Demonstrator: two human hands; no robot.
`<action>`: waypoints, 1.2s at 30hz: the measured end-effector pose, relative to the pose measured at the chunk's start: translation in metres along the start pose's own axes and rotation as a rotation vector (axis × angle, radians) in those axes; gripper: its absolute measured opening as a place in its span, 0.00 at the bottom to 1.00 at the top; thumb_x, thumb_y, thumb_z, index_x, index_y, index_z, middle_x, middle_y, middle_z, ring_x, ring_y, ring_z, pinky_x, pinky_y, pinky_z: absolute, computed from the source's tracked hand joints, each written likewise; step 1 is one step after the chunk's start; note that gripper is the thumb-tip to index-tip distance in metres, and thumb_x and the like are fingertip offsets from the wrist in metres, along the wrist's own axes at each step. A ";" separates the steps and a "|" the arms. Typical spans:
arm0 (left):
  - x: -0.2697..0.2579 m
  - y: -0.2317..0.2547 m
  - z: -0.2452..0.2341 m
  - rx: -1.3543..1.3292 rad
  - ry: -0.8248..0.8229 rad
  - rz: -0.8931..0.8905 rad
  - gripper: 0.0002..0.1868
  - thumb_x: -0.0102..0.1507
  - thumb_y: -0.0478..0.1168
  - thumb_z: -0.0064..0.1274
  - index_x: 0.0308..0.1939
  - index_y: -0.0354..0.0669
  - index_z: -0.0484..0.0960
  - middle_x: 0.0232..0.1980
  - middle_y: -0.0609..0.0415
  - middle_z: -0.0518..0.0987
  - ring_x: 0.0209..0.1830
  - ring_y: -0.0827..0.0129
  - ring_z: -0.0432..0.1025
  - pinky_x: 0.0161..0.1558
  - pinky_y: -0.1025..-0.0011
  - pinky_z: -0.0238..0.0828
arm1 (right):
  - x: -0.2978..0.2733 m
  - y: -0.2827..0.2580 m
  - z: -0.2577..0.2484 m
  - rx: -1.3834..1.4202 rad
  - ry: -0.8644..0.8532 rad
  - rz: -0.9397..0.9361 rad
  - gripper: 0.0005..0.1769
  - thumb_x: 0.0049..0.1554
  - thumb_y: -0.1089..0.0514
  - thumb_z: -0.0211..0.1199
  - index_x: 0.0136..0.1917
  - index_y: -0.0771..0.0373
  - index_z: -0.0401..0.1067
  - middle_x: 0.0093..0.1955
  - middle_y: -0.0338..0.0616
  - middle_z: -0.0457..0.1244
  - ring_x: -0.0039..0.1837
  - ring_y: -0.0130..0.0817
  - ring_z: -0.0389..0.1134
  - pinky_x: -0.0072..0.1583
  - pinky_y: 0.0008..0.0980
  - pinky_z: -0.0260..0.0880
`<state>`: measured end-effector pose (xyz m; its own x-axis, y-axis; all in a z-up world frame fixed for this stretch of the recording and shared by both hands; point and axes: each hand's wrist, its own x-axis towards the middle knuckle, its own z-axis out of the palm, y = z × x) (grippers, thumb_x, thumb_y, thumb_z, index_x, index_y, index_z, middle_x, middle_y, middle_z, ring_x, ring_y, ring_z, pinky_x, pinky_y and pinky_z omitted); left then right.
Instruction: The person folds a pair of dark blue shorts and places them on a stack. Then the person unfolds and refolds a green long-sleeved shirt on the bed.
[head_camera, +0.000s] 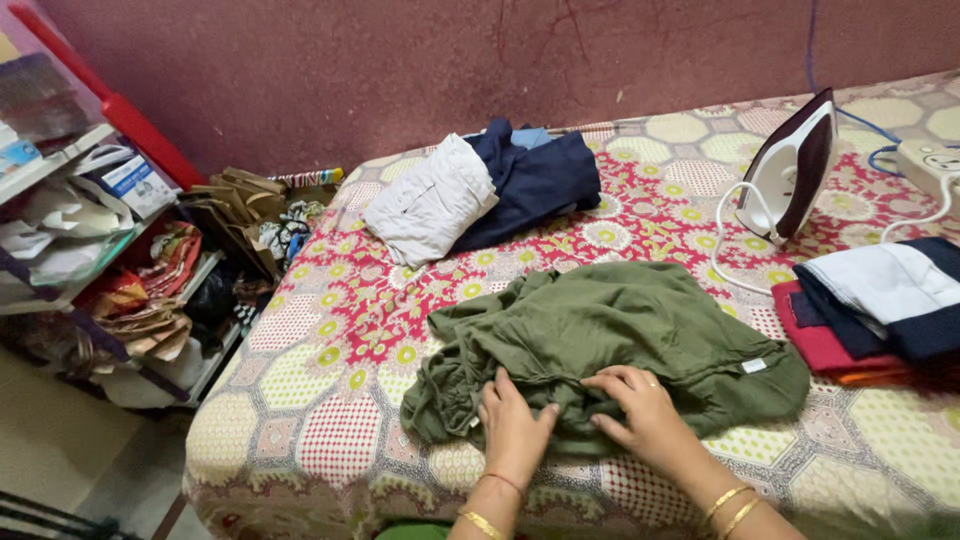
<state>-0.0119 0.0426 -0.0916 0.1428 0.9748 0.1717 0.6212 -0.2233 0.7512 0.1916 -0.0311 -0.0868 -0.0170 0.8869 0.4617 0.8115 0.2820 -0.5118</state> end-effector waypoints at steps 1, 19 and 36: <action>-0.004 0.001 0.001 0.039 0.059 -0.010 0.52 0.53 0.44 0.70 0.74 0.36 0.55 0.70 0.32 0.60 0.68 0.39 0.56 0.68 0.53 0.54 | -0.005 0.000 0.003 -0.075 0.014 -0.005 0.31 0.44 0.54 0.72 0.62 0.52 0.75 0.60 0.49 0.64 0.64 0.50 0.61 0.63 0.46 0.61; 0.016 0.041 -0.072 -1.272 -0.138 0.056 0.17 0.71 0.41 0.48 0.58 0.34 0.77 0.53 0.55 0.81 0.49 0.75 0.73 0.53 0.75 0.70 | 0.032 -0.077 0.001 0.379 0.052 -0.107 0.16 0.58 0.66 0.57 0.60 0.68 0.73 0.58 0.54 0.68 0.60 0.49 0.71 0.59 0.38 0.70; 0.006 0.106 -0.108 -1.042 -0.118 0.382 0.09 0.72 0.39 0.51 0.49 0.35 0.78 0.43 0.63 0.78 0.43 0.82 0.68 0.47 0.80 0.67 | 0.055 -0.072 0.054 1.124 -0.568 0.488 0.18 0.58 0.62 0.52 0.60 0.65 0.73 0.61 0.56 0.68 0.62 0.49 0.69 0.63 0.39 0.69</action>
<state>-0.0282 0.0248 0.0575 0.2928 0.8235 0.4859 -0.4217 -0.3449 0.8386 0.1005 0.0170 -0.0639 -0.3256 0.9323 -0.1572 -0.1051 -0.2010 -0.9739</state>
